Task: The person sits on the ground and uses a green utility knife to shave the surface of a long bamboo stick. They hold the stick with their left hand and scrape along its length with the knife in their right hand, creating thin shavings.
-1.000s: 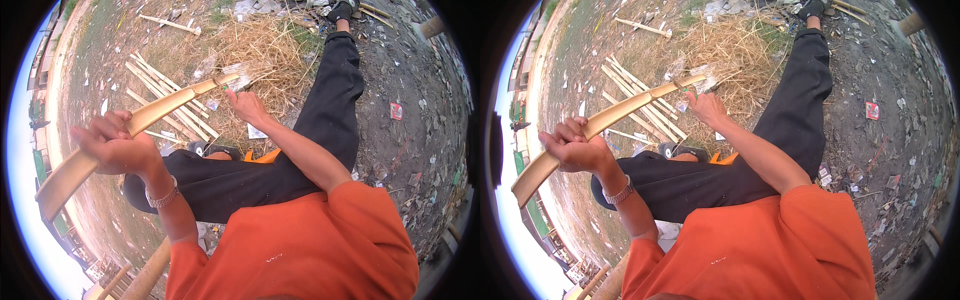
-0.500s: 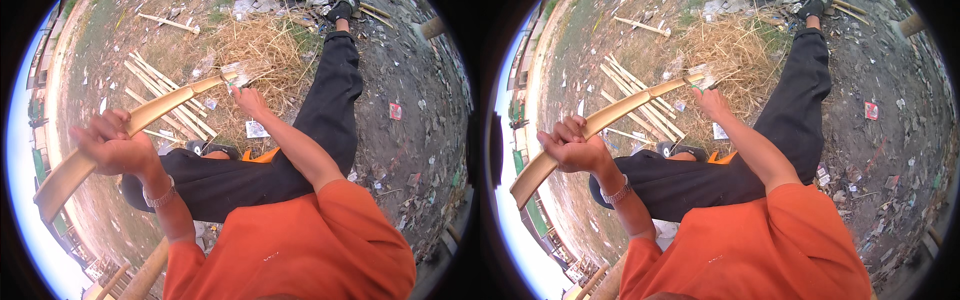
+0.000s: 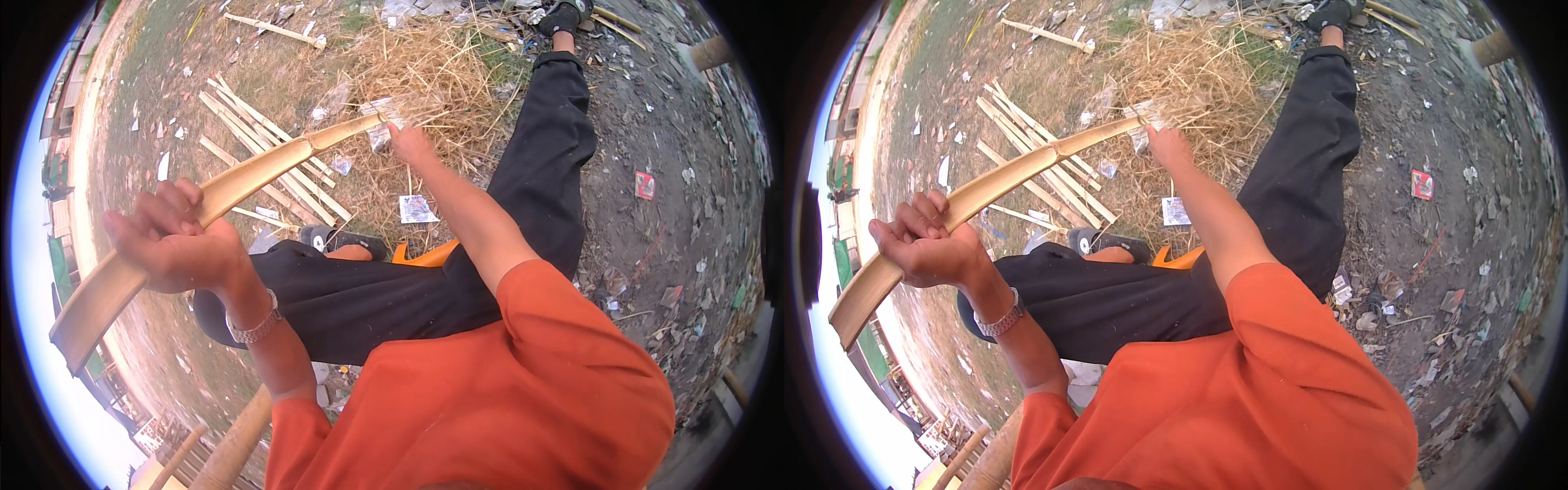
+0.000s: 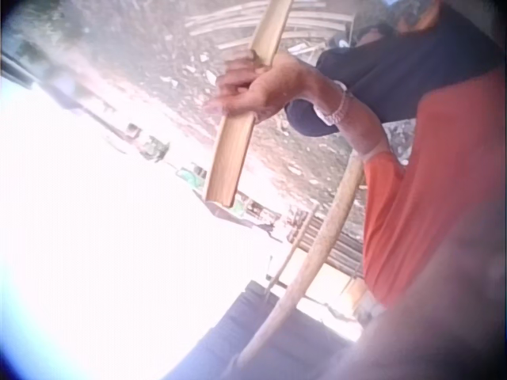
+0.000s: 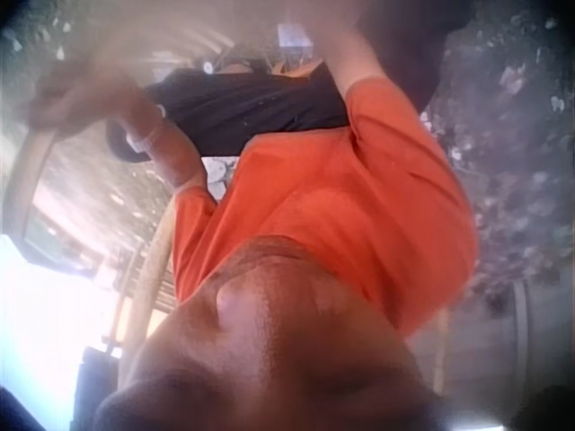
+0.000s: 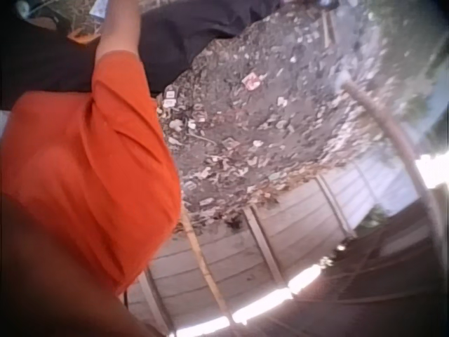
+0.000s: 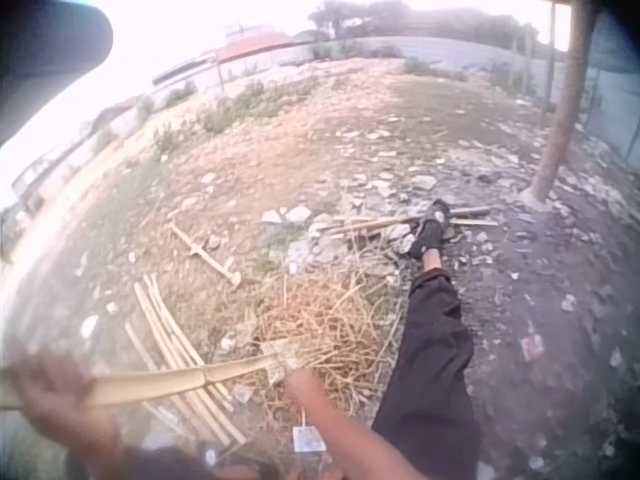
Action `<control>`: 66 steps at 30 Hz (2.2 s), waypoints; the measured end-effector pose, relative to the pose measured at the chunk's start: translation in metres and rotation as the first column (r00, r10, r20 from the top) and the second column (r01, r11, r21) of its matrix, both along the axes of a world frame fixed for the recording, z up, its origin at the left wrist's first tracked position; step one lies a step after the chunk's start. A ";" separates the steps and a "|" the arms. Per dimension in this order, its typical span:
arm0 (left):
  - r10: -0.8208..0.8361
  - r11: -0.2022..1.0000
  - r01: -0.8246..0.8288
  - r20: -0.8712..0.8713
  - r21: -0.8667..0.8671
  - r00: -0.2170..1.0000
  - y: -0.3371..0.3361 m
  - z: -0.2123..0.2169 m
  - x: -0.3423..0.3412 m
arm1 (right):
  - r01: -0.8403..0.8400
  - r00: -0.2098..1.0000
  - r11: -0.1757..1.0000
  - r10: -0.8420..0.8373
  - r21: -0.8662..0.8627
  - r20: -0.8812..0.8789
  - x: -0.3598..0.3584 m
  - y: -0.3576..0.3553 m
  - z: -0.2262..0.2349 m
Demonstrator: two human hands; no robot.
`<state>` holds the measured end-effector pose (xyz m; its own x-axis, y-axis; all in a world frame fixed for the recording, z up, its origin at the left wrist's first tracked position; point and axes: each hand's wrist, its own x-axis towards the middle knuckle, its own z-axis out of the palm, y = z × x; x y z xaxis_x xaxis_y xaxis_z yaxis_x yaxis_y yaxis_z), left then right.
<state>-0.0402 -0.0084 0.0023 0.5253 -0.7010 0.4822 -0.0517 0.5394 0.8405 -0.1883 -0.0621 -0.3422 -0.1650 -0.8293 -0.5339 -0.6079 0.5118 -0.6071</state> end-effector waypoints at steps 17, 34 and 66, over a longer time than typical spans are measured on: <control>-0.624 0.766 0.641 0.180 -0.052 0.761 -0.010 -0.010 0.065 | -0.102 0.974 0.990 0.120 -0.102 0.191 -0.014 0.030 0.142; -0.720 0.673 0.735 0.157 -0.084 0.676 -0.011 -0.011 0.055 | 0.044 0.942 0.960 0.052 -0.277 0.332 0.010 0.071 0.118; -0.740 0.625 0.773 0.232 -0.109 0.631 -0.011 -0.008 0.038 | 0.083 0.972 0.945 -0.007 -0.315 0.235 0.010 0.061 0.070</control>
<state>-0.0020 -0.0189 -0.0056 -0.2411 -0.7077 0.6641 0.3301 0.5837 0.7418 -0.1781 -0.0007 -0.2721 -0.1122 -0.9568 -0.2684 -0.4151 0.2905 -0.8621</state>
